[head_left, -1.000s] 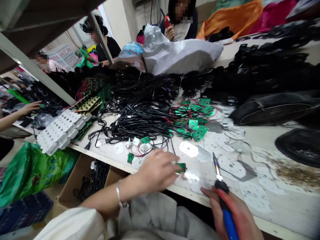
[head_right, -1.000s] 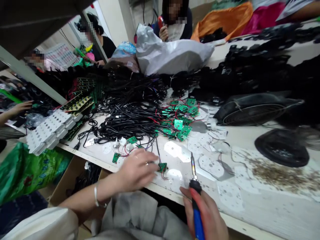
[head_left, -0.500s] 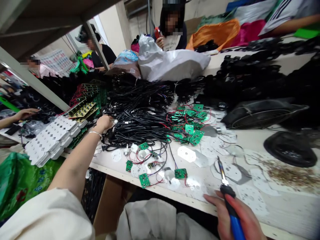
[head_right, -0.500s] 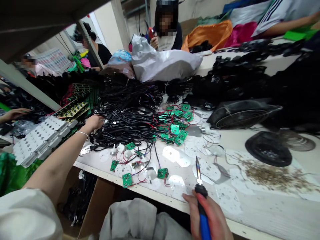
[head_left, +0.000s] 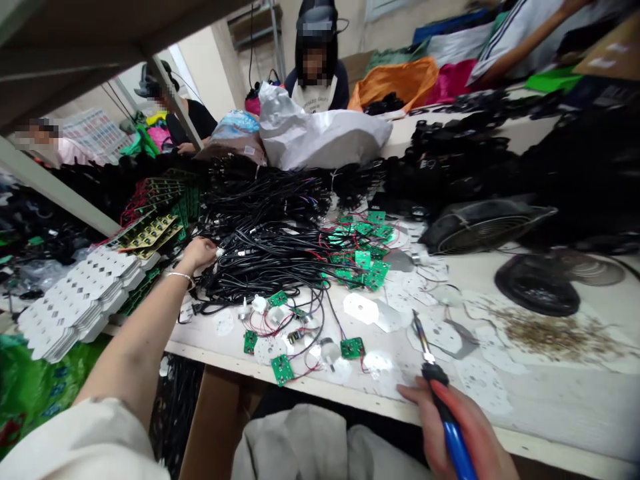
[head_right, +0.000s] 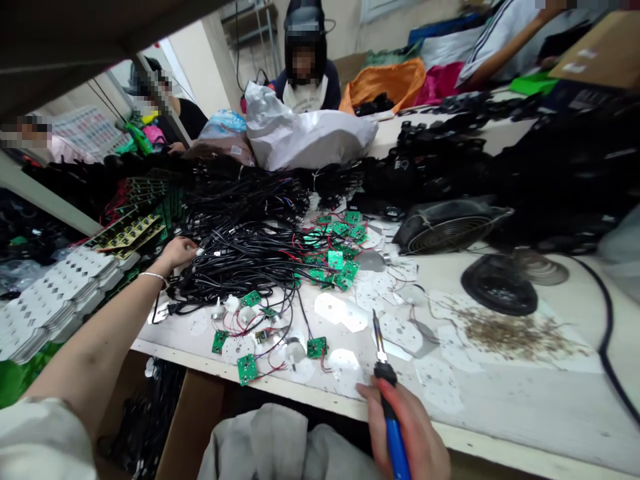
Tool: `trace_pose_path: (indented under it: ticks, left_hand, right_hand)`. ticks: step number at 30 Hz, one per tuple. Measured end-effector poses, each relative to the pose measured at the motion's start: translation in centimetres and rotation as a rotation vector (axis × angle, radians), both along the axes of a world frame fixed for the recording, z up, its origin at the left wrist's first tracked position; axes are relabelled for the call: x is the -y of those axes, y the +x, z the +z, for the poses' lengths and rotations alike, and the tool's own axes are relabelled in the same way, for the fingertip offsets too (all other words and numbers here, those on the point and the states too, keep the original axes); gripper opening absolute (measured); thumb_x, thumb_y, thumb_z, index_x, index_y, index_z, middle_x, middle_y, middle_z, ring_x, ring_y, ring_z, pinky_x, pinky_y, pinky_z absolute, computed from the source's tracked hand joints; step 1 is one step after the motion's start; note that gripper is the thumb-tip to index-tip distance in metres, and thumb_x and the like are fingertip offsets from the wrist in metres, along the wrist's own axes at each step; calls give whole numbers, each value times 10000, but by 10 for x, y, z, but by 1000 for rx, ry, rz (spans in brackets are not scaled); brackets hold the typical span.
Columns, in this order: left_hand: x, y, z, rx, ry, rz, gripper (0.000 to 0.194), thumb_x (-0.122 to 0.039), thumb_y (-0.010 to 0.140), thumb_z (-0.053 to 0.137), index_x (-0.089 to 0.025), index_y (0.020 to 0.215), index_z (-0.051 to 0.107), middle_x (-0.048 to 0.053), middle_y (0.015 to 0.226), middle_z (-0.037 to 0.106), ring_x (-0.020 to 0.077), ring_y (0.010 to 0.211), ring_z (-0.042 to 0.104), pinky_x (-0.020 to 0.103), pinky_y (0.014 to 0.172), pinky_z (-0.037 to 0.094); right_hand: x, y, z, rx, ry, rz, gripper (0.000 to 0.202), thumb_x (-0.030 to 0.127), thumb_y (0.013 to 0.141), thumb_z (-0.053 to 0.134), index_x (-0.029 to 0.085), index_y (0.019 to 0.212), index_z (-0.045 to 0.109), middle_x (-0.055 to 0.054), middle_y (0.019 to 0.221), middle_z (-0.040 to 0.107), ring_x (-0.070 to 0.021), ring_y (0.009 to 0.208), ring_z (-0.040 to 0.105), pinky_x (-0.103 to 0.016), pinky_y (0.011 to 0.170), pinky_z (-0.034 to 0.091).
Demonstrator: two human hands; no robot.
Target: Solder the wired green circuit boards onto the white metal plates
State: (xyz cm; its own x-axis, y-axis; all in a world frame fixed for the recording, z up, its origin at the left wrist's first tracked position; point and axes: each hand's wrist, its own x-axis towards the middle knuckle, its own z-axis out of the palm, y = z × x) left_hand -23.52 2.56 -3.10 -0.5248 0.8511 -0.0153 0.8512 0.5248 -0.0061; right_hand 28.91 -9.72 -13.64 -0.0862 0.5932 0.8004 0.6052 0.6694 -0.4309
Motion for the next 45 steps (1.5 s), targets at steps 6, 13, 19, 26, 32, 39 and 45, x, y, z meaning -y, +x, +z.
trace_pose_path:
  ticks: [6, 13, 19, 26, 32, 39, 45]
  left_hand:
    - [20, 5, 39, 84, 51, 10, 293, -350, 578, 699, -161, 800, 727, 73, 722, 715, 252, 805, 675, 272, 750, 497]
    - [137, 82, 50, 207, 447, -78, 494, -544, 850, 445, -177, 1129, 621, 23, 827, 705, 136, 649, 646, 239, 636, 521]
    - [202, 147, -14, -249, 348, -556, 227, -400, 865, 575, -210, 868, 699, 21, 687, 676, 139, 575, 594, 244, 522, 421]
    - [205, 160, -16, -243, 427, -670, 204, -282, 877, 591, -207, 1054, 657, 119, 1083, 660, 252, 988, 616, 388, 853, 483]
    - [210, 196, -16, -259, 370, -751, 123, -286, 878, 619, -224, 972, 669, 63, 966, 691, 231, 930, 603, 356, 790, 436]
    - [209, 183, -28, -179, 312, -714, 157, -282, 897, 573, -218, 884, 715, 104, 1052, 644, 265, 997, 553, 397, 823, 439]
    - [199, 174, -18, -16, 194, -822, 188, -284, 904, 542, -249, 852, 720, 104, 1157, 607, 291, 1100, 505, 457, 891, 416]
  right_hand:
    - [1, -1, 9, 28, -4, 24, 338, 145, 870, 659, 138, 1198, 579, -47, 843, 736, -184, 732, 700, -277, 698, 571]
    - [0, 0, 17, 57, -7, 85, 375, 113, 881, 614, 132, 1247, 530, -38, 777, 747, -189, 735, 711, -279, 685, 581]
    - [4, 0, 14, 56, -15, 58, 398, 116, 845, 658, 148, 1226, 548, -34, 779, 753, -199, 741, 715, -286, 661, 588]
    - [7, -1, 9, 36, -5, 17, 413, 87, 799, 697, 153, 1190, 582, -48, 818, 745, -196, 749, 708, -284, 677, 587]
    - [6, -4, 10, 30, 5, 6, 403, 92, 815, 672, 155, 1200, 572, -45, 800, 743, -191, 741, 705, -279, 656, 583]
    - [5, -3, 13, 90, 40, 3, 394, 105, 828, 662, 131, 1208, 561, -62, 772, 744, -197, 700, 705, -270, 603, 572]
    - [5, -3, 11, 80, 28, 9, 398, 115, 838, 647, 158, 1222, 551, -53, 808, 750, -194, 731, 711, -283, 640, 587]
